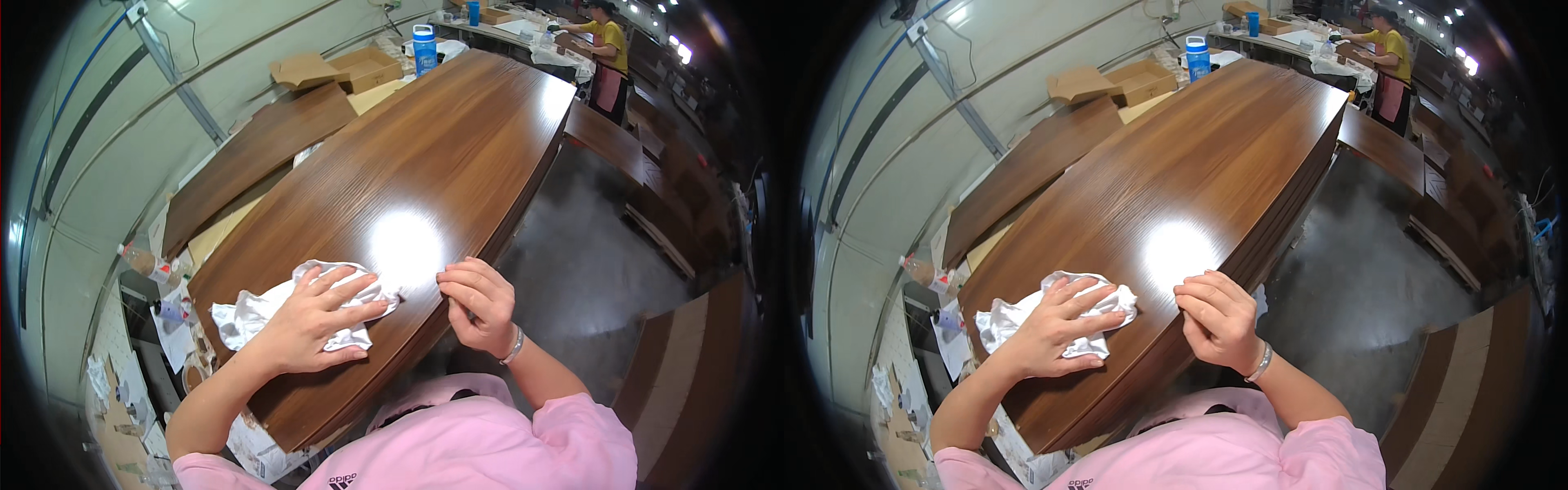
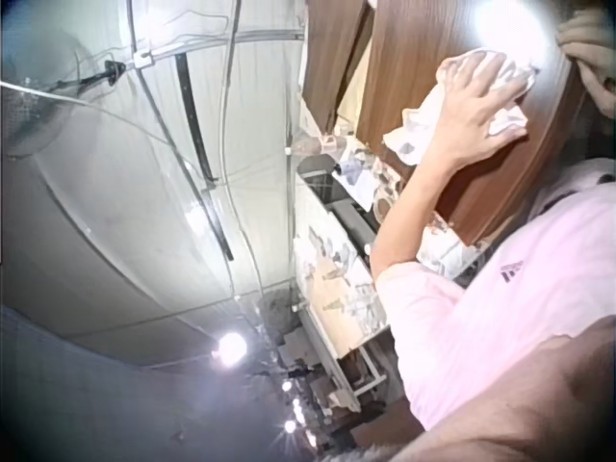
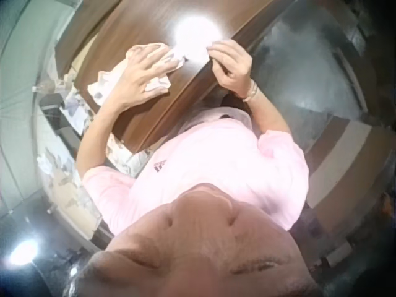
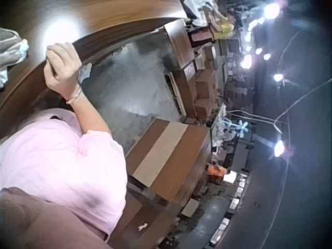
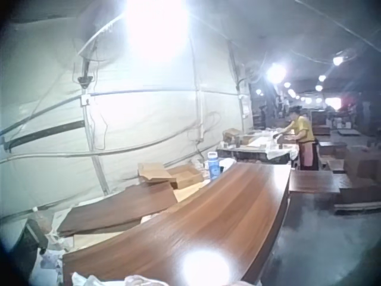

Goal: The person sands the surface and edges of a wooden panel, wipes it with a cloth, applies a liquid from a bottle, and polishes the wood with a fresh cloth.

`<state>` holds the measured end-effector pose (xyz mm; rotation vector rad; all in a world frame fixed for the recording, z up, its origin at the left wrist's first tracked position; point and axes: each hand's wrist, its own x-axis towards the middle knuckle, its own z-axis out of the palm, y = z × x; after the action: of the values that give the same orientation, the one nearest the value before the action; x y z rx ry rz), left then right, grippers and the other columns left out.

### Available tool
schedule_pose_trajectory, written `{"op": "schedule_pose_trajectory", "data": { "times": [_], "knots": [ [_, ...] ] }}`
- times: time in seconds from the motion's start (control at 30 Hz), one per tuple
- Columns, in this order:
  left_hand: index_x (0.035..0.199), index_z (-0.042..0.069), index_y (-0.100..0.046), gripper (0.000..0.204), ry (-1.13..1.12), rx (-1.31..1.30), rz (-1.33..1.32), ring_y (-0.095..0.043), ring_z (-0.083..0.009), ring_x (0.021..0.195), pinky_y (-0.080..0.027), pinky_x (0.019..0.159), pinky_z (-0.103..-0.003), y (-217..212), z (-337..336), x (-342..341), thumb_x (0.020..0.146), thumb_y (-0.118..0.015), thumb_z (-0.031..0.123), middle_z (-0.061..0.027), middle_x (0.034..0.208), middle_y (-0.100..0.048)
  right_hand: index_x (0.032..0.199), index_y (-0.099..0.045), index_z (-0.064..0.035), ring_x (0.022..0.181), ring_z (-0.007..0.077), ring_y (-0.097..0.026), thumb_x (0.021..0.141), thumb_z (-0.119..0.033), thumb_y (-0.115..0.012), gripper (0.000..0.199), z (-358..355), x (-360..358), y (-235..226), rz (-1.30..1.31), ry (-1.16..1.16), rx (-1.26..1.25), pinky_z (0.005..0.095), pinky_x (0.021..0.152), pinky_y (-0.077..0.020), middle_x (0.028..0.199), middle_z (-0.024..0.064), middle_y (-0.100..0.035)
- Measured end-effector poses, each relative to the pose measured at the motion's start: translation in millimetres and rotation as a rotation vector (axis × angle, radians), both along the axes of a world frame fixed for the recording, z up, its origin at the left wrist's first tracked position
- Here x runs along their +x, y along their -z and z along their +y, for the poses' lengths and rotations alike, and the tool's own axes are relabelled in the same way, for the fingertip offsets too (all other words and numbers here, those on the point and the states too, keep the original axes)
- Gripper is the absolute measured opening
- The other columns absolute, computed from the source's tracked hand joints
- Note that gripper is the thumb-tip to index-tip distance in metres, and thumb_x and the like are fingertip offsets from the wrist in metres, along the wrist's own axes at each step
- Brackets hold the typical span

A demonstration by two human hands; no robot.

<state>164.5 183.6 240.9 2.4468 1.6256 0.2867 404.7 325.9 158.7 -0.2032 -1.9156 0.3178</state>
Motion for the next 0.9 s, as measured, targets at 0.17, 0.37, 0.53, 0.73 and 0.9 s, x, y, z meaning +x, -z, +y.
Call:
{"op": "schedule_pose_trajectory", "data": {
  "times": [0.17, 0.37, 0.53, 0.73, 0.9],
  "knots": [
    [0.135, 0.023, -0.058, 0.056, 0.088, -0.001, 0.009, -0.037, -0.0367, 0.136, -0.025, 0.110, -0.055, 0, 113, 36, 0.086, -0.064, 0.049, -0.0126, 0.148, -0.044, 0.089, -0.069, -0.0006, 0.092, 0.0296, -0.067, 0.066, -0.001, -0.066, 0.023, 77, 31, 5, -0.058, -0.035, 0.013, 0.0441, 0.083, -0.0535, 0.095, 0.0109, -0.070],
    [0.134, 0.019, -0.057, 0.054, 0.182, 0.089, -0.004, -0.037, -0.0370, 0.135, -0.026, 0.109, -0.053, 7, 307, 85, 0.087, -0.063, 0.043, -0.0133, 0.149, -0.041, 0.088, -0.070, -0.0024, 0.094, 0.0299, -0.066, 0.068, -0.002, -0.065, 0.020, 203, 74, 4, -0.019, -0.063, -0.003, 0.0458, 0.088, -0.0527, 0.097, 0.0103, -0.070],
    [0.133, 0.018, -0.056, 0.052, 0.223, 0.234, -0.059, -0.038, -0.0354, 0.135, -0.028, 0.109, -0.052, 25, 492, 140, 0.087, -0.063, 0.040, -0.0159, 0.145, -0.044, 0.089, -0.069, -0.0032, 0.093, 0.0307, -0.066, 0.069, -0.006, -0.064, 0.021, 296, 100, -4, -0.055, -0.033, -0.092, 0.0459, 0.088, -0.0525, 0.095, 0.0104, -0.069],
    [0.126, 0.016, -0.064, 0.051, 0.001, 0.324, -0.035, -0.044, -0.0373, 0.131, -0.034, 0.108, -0.048, 55, 681, 141, 0.086, -0.063, 0.048, -0.0188, 0.140, -0.050, 0.098, -0.071, -0.0060, 0.099, 0.0239, -0.066, 0.073, -0.008, -0.067, 0.025, 323, 92, 17, -0.065, -0.084, -0.105, 0.0388, 0.089, -0.0514, 0.104, 0.0058, -0.069],
    [0.126, 0.017, -0.064, 0.054, -0.501, 0.348, 0.023, -0.052, -0.0376, 0.122, -0.040, 0.104, -0.044, 55, 743, 48, 0.088, -0.058, 0.054, -0.0195, 0.130, -0.058, 0.105, -0.071, -0.0045, 0.107, 0.0231, -0.064, 0.076, -0.005, -0.065, 0.030, 326, 99, 29, -0.077, -0.191, -0.197, 0.0382, 0.095, -0.0484, 0.114, 0.0058, -0.067]
  ]
}}
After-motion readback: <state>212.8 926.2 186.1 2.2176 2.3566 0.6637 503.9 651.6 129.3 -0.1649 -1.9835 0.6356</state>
